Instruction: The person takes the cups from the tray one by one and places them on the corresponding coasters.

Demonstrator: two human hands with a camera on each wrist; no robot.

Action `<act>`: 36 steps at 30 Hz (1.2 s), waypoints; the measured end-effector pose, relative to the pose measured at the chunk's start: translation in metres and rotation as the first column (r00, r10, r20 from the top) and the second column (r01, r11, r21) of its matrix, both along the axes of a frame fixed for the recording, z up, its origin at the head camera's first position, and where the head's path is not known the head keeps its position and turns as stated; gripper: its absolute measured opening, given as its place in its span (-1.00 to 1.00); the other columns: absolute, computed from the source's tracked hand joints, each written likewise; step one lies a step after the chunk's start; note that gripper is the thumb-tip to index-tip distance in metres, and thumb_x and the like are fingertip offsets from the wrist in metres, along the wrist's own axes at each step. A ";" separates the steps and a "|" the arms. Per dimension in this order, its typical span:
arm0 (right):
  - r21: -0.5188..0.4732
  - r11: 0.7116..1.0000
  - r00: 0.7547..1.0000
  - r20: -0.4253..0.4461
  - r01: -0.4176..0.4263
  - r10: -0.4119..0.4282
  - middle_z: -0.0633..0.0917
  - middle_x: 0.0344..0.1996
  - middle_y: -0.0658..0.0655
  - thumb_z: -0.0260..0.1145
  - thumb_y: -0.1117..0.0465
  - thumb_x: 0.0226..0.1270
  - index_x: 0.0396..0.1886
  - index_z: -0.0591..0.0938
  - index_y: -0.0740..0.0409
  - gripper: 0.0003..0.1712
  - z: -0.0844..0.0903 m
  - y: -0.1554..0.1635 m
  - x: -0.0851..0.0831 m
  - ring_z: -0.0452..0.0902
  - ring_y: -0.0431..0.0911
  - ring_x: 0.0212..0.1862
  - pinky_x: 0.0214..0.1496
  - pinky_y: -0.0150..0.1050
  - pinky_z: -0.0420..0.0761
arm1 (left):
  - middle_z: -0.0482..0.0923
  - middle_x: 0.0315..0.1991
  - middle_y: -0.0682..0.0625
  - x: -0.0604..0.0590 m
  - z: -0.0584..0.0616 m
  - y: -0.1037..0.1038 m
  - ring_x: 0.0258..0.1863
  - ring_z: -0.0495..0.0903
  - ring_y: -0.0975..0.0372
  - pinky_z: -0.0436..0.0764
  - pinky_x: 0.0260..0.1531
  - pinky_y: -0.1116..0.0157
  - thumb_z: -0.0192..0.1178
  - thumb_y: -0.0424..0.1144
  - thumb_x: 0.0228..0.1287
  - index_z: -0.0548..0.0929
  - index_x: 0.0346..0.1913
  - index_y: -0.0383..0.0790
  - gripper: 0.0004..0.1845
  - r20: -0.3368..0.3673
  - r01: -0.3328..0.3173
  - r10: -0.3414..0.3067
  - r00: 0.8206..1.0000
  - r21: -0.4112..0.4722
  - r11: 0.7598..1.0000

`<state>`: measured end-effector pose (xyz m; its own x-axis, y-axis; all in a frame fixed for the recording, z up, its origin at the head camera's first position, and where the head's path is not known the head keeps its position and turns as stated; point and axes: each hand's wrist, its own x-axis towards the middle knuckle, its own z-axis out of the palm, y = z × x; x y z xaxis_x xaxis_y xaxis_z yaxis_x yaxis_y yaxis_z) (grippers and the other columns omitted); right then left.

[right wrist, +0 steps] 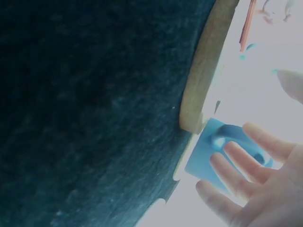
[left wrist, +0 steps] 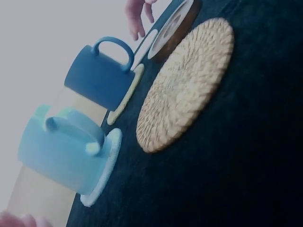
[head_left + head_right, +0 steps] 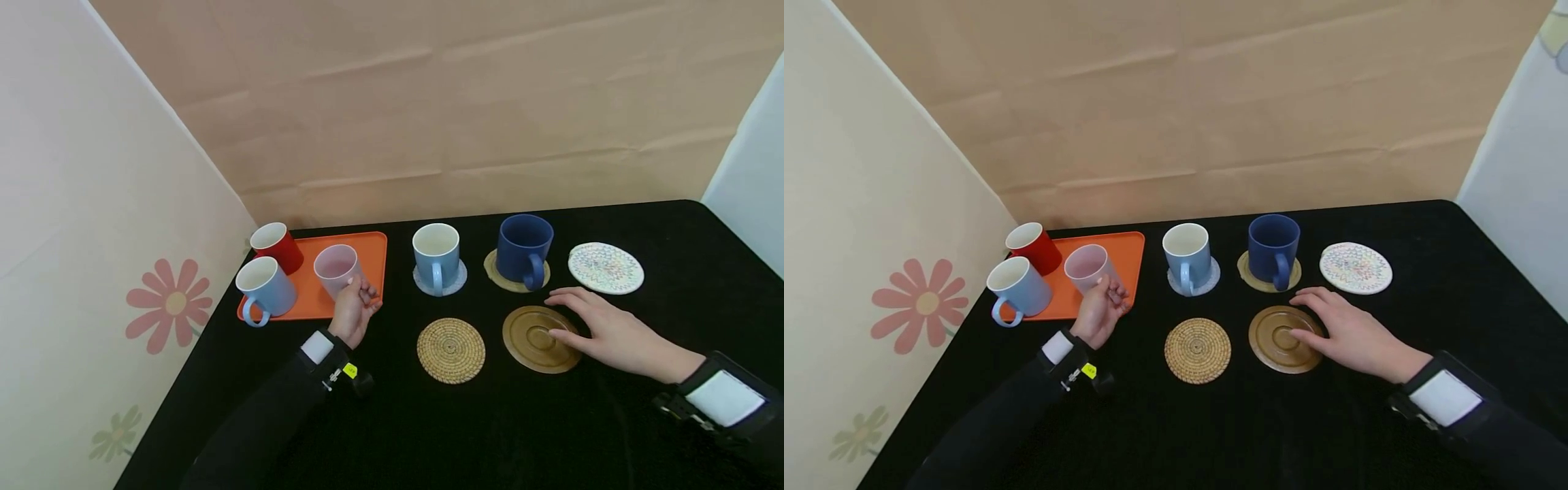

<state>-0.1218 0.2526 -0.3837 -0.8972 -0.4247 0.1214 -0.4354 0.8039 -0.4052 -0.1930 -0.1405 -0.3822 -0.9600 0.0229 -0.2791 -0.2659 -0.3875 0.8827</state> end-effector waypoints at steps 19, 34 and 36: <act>-0.024 0.999 0.998 0.035 -0.048 0.049 0.51 0.11 0.18 0.31 -0.08 0.33 0.20 0.50 0.14 -0.43 0.008 -0.026 0.000 0.51 0.10 0.08 -0.06 0.08 0.59 | 0.50 -0.05 -0.27 0.005 0.014 -0.085 -0.08 0.52 -0.02 0.52 -0.08 0.16 0.07 -0.12 0.46 0.41 0.04 -0.41 -0.63 -0.161 0.120 -0.357 0.920 -0.752 0.648; -0.030 0.987 0.983 0.088 -0.158 0.160 0.46 0.23 0.16 0.31 -0.15 0.29 0.22 0.50 0.07 -0.39 0.018 -0.081 -0.009 0.51 0.07 0.12 0.02 0.03 0.57 | -0.02 0.44 -0.24 -0.026 0.008 -0.077 0.37 0.08 -0.10 0.25 0.27 -0.13 -0.30 0.15 0.53 -0.12 0.49 -0.27 -0.28 -0.142 0.105 -0.228 0.963 -0.583 0.806; -0.039 0.983 0.979 0.086 -0.181 0.184 0.46 0.23 0.15 0.28 -0.18 0.30 0.22 0.49 0.07 -0.37 0.018 -0.086 -0.012 0.55 0.00 0.05 -0.04 -0.07 0.60 | -0.04 0.44 -0.24 -0.024 0.008 -0.077 0.37 0.07 -0.11 0.24 0.27 -0.14 -0.32 0.15 0.54 -0.13 0.49 -0.28 -0.28 -0.148 0.117 -0.239 0.960 -0.562 0.819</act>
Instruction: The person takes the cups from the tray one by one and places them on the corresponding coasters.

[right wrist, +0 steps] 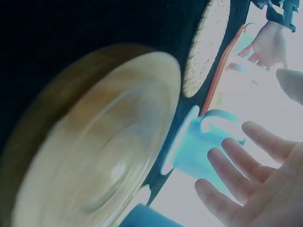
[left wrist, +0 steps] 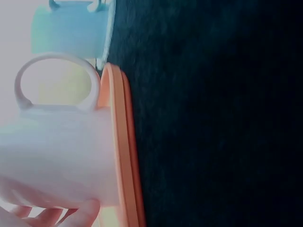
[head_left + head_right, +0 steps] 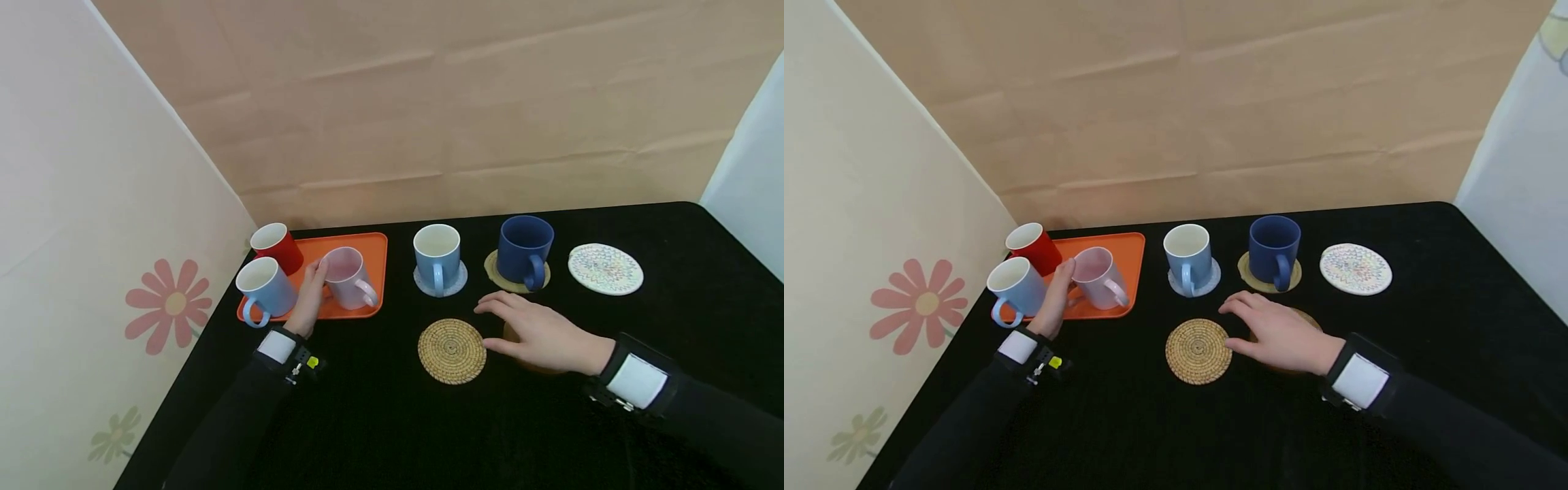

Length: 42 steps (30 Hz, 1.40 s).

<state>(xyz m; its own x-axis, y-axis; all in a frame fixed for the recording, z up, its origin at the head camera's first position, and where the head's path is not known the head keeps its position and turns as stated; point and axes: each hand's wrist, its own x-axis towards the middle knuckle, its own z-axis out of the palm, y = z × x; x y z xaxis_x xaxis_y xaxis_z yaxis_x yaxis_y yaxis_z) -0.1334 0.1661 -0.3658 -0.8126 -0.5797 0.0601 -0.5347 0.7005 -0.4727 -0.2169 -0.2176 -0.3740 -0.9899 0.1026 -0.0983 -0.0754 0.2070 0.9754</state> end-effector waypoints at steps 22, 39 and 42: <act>-0.347 0.930 0.928 0.371 0.120 0.019 0.40 0.29 0.24 0.20 0.02 0.44 0.37 0.30 0.25 -0.35 0.004 -0.133 -0.053 0.40 0.05 0.24 0.17 -0.05 0.48 | 0.58 -0.22 -0.16 0.003 0.001 -0.046 -0.32 0.56 0.10 0.58 -0.23 0.12 0.01 -0.28 0.44 0.51 0.06 -0.39 -0.72 -0.004 0.269 -0.446 0.895 -0.793 0.546; -0.499 0.802 0.804 0.594 0.328 0.041 0.59 -0.30 0.13 -0.06 0.05 0.58 -0.13 0.55 0.28 -0.61 -0.018 -0.187 -0.073 0.54 -0.04 -0.23 -0.28 -0.30 0.55 | 0.59 -0.36 0.03 0.001 -0.006 -0.029 -0.41 0.52 0.21 0.55 -0.33 0.23 0.29 -0.18 0.26 0.62 -0.09 -0.24 -0.76 0.030 0.313 -0.473 0.880 -0.786 0.532; -0.514 0.781 0.788 0.614 0.356 0.045 0.54 -0.48 0.09 -0.09 0.06 0.59 -0.38 0.52 0.22 -0.57 -0.019 -0.190 -0.074 0.48 -0.10 -0.37 -0.35 -0.34 0.51 | 0.58 -0.38 0.06 0.001 -0.006 -0.029 -0.42 0.51 0.22 0.53 -0.34 0.25 0.29 -0.17 0.26 0.62 -0.11 -0.21 -0.77 0.048 0.320 -0.455 0.889 -0.776 0.544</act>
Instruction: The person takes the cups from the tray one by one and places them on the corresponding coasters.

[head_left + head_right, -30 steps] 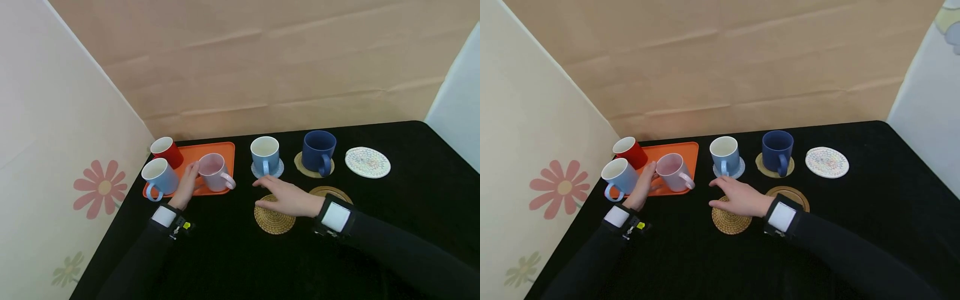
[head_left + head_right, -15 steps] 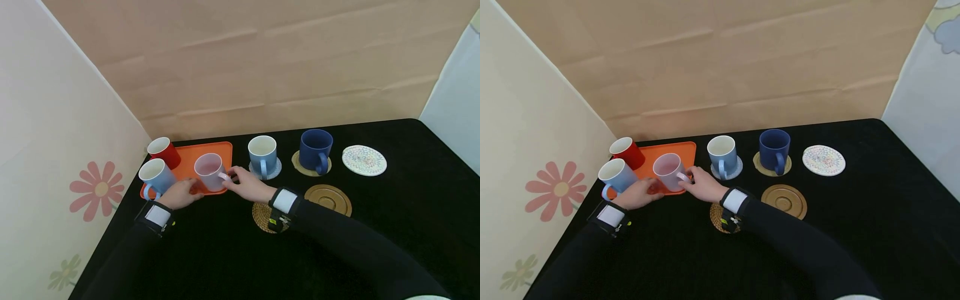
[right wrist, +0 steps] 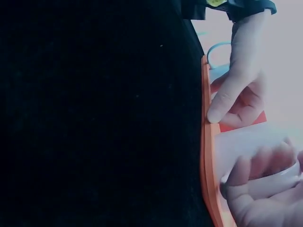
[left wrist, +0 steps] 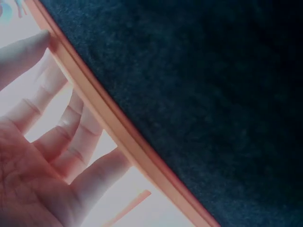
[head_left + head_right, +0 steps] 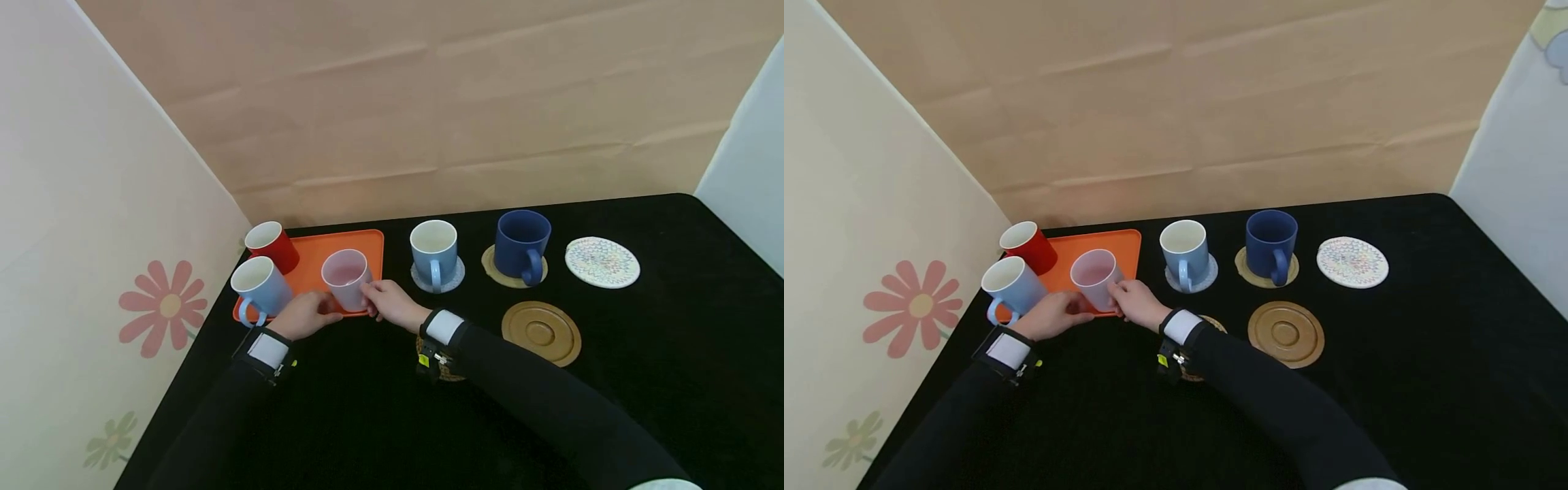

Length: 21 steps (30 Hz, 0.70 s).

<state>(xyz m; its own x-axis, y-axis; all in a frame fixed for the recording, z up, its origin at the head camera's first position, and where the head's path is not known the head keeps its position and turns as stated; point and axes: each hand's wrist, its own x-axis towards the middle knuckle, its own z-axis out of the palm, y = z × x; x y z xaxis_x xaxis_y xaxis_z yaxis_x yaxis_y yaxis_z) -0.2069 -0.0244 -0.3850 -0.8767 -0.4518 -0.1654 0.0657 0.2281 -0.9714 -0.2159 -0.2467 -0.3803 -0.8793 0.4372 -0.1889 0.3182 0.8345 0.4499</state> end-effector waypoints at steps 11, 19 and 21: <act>0.019 1.000 0.999 -0.051 0.001 0.000 0.40 -0.58 0.08 -0.12 0.09 0.60 -0.53 0.40 0.22 -0.53 -0.001 0.003 0.002 0.37 -0.14 -0.47 -0.35 -0.34 0.50 | 0.57 -0.42 0.08 -0.001 0.003 0.003 -0.46 0.49 0.23 0.52 -0.37 0.27 0.28 -0.17 0.28 0.62 -0.14 -0.19 -0.81 0.015 0.003 -0.003 1.000 -0.007 1.000; -0.058 0.998 0.996 -0.085 -0.014 0.010 0.38 -0.59 0.05 -0.12 0.10 0.60 -0.55 0.37 0.18 -0.54 0.008 0.011 0.009 0.40 -0.02 -0.40 -0.31 -0.30 0.50 | 0.53 -0.44 0.06 -0.001 0.002 0.000 -0.47 0.49 0.23 0.52 -0.37 0.25 0.27 -0.14 0.28 0.59 -0.23 -0.19 -0.82 0.025 0.003 -0.003 1.000 -0.005 1.000; -0.071 0.997 0.995 -0.098 -0.033 0.026 0.37 -0.58 0.04 -0.13 0.10 0.60 -0.56 0.37 0.18 -0.54 0.012 0.015 0.013 0.40 0.00 -0.38 -0.29 -0.29 0.50 | 0.53 -0.44 0.06 0.001 0.002 -0.001 -0.47 0.49 0.23 0.52 -0.37 0.25 0.27 -0.14 0.28 0.58 -0.23 -0.19 -0.82 0.028 0.006 -0.006 1.000 0.006 1.000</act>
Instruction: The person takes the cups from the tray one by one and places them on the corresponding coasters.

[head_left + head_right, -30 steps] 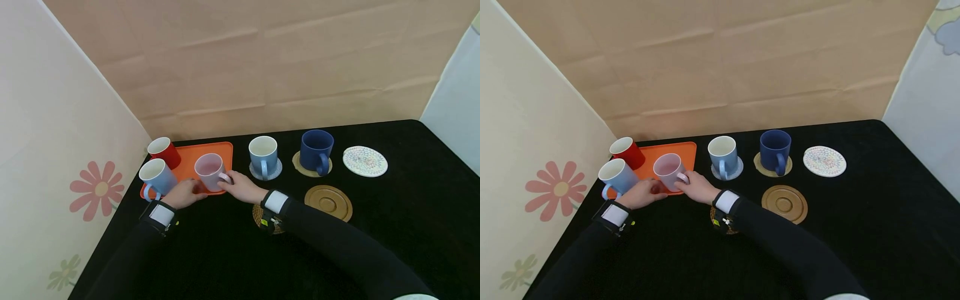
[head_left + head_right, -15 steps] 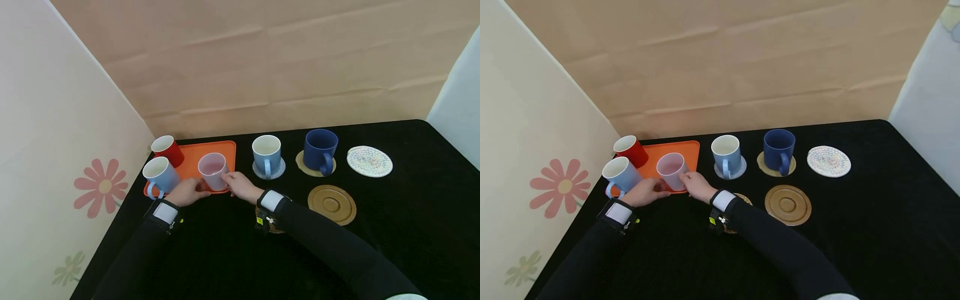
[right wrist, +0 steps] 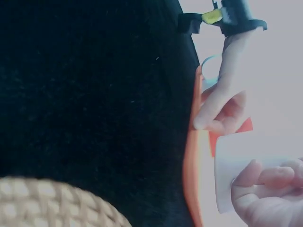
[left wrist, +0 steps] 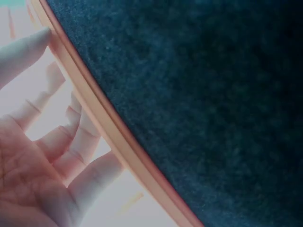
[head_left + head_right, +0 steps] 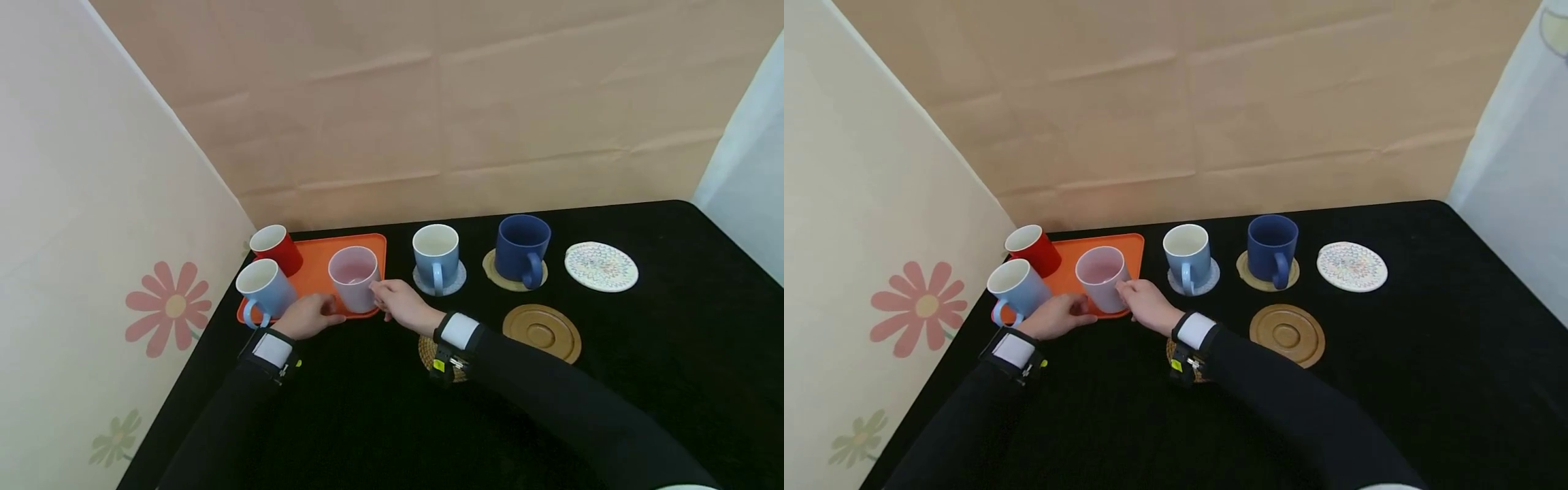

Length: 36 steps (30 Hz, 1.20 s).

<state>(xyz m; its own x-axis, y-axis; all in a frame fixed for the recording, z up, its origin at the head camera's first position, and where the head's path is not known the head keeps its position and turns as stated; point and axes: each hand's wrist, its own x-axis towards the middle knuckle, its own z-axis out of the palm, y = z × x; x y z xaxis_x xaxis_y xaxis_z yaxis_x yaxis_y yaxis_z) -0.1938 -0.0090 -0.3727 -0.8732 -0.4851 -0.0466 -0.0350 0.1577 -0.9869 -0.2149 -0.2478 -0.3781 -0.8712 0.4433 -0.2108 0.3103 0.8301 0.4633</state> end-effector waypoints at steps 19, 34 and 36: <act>-0.159 0.981 0.987 -0.095 0.115 -0.131 0.23 -0.63 0.05 -0.14 0.16 0.59 -0.65 0.19 0.20 -0.51 0.075 0.099 0.032 0.23 -0.08 -0.51 -0.33 -0.22 0.45 | 0.49 -0.48 0.06 0.000 -0.002 -0.002 -0.50 0.48 0.24 0.47 -0.40 0.26 0.22 -0.09 0.32 0.55 -0.32 -0.12 -0.82 0.030 0.002 -0.002 1.000 0.016 1.000; -0.325 0.905 0.934 -0.133 0.275 -0.332 0.16 -0.60 0.11 -0.04 0.08 0.59 -0.60 0.18 0.23 -0.49 0.098 0.207 0.041 0.20 -0.06 -0.47 -0.38 -0.27 0.42 | 0.48 -0.49 0.05 -0.001 -0.001 0.004 -0.51 0.47 0.23 0.45 -0.40 0.26 0.21 -0.11 0.33 0.53 -0.35 -0.11 -0.83 0.038 -0.006 0.006 0.999 0.004 1.000; -0.351 0.895 0.932 -0.133 0.274 -0.338 0.15 -0.59 0.11 -0.04 0.11 0.59 -0.60 0.19 0.24 -0.50 0.095 0.219 0.042 0.18 -0.06 -0.48 -0.39 -0.27 0.42 | 0.48 -0.49 0.05 0.000 0.000 0.003 -0.51 0.47 0.23 0.45 -0.40 0.26 0.21 -0.12 0.32 0.53 -0.35 -0.12 -0.83 0.034 -0.004 0.004 0.999 0.009 1.000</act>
